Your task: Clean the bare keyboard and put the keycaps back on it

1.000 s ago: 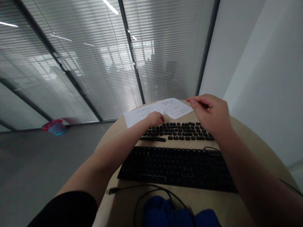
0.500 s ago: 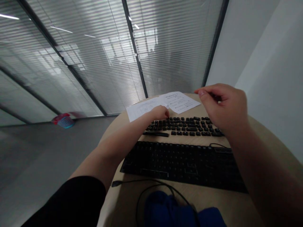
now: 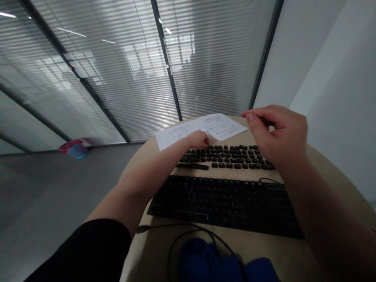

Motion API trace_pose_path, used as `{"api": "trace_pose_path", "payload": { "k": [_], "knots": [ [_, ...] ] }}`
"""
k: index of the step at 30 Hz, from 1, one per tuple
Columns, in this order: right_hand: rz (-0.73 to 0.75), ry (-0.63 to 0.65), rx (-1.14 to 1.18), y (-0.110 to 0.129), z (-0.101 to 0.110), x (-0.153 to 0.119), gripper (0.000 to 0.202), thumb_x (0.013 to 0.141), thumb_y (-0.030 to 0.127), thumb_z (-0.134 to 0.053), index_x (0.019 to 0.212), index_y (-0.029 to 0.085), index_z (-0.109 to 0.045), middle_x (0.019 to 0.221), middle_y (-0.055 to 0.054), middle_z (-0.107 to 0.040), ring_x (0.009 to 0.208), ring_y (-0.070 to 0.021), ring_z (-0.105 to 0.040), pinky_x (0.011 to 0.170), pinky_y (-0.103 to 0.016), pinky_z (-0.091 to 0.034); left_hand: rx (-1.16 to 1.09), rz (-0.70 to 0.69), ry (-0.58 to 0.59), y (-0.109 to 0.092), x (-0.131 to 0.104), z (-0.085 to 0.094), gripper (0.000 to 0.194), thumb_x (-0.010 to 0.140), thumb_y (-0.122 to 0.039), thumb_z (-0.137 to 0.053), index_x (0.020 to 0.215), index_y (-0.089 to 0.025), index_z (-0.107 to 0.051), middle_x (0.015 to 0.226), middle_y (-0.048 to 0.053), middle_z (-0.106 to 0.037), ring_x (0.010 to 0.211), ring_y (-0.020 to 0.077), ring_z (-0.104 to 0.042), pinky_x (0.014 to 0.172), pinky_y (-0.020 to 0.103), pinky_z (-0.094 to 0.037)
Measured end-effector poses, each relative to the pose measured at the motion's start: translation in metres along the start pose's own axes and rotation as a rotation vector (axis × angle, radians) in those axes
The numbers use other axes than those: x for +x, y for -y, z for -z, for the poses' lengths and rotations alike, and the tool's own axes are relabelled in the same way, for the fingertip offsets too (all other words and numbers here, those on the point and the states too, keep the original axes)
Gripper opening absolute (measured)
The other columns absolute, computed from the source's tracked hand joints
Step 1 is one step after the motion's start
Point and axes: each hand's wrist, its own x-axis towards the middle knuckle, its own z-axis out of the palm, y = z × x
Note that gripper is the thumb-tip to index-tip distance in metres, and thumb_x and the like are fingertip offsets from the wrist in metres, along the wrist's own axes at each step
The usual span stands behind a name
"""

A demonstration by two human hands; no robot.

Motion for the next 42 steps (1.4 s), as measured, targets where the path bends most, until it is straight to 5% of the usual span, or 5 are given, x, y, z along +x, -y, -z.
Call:
{"api": "trace_pose_path", "payload": {
  "k": [8, 13, 20, 29, 42],
  "knots": [
    [0.045, 0.035, -0.009, 0.013, 0.004, -0.002, 0.021, 0.099, 0.035, -0.059, 0.093, 0.029, -0.079, 0.081, -0.004, -0.075, 0.068, -0.0213, -0.064, 0.062, -0.037, -0.046, -0.116, -0.012, -0.187, -0.004, -0.029, 0.022, 0.022, 0.096, -0.033, -0.069, 0.111, -0.017, -0.074, 0.112, 0.007, -0.075, 0.101, 0.0226, -0.07, 0.092, 0.039, -0.057],
    [0.072, 0.021, 0.012, 0.032, 0.015, -0.003, 0.022, 0.1, 0.034, -0.058, 0.093, 0.032, -0.079, 0.08, -0.003, -0.075, 0.07, -0.0232, -0.065, 0.064, -0.039, -0.047, -0.213, -0.102, -0.322, -0.016, -0.109, 0.028, 0.02, 0.09, -0.028, -0.067, 0.104, -0.02, -0.08, 0.094, 0.003, -0.08, 0.082, 0.0161, -0.071, 0.083, 0.031, -0.052],
    [0.112, 0.111, -0.01, 0.056, 0.011, -0.005, 0.022, 0.099, 0.034, -0.058, 0.091, 0.033, -0.078, 0.075, -0.002, -0.073, 0.066, -0.0213, -0.065, 0.062, -0.038, -0.048, -0.252, -0.304, -0.29, -0.043, -0.203, -0.014, 0.014, 0.091, -0.023, -0.067, 0.095, -0.026, -0.079, 0.094, 0.003, -0.08, 0.091, 0.0194, -0.071, 0.084, 0.035, -0.053],
    [0.195, 0.387, -0.064, 0.049, 0.009, -0.047, 0.016, 0.094, 0.027, -0.063, 0.091, 0.028, -0.079, 0.079, -0.002, -0.077, 0.068, -0.0197, -0.07, 0.063, -0.034, -0.052, -0.3, -0.33, -0.358, -0.041, -0.207, -0.047, 0.012, 0.093, -0.021, -0.068, 0.099, -0.023, -0.079, 0.093, 0.004, -0.079, 0.094, 0.0215, -0.069, 0.085, 0.037, -0.055],
    [0.085, 0.352, -0.044, 0.025, 0.023, -0.108, 0.023, 0.092, 0.018, -0.064, 0.106, 0.031, -0.077, 0.085, -0.003, -0.078, 0.068, -0.0227, -0.073, 0.062, -0.037, -0.059, -0.28, -0.347, -0.379, -0.042, -0.208, -0.049, 0.015, 0.093, -0.022, -0.066, 0.098, -0.028, -0.079, 0.089, 0.002, -0.078, 0.09, 0.0225, -0.068, 0.085, 0.04, -0.053]
  ]
}}
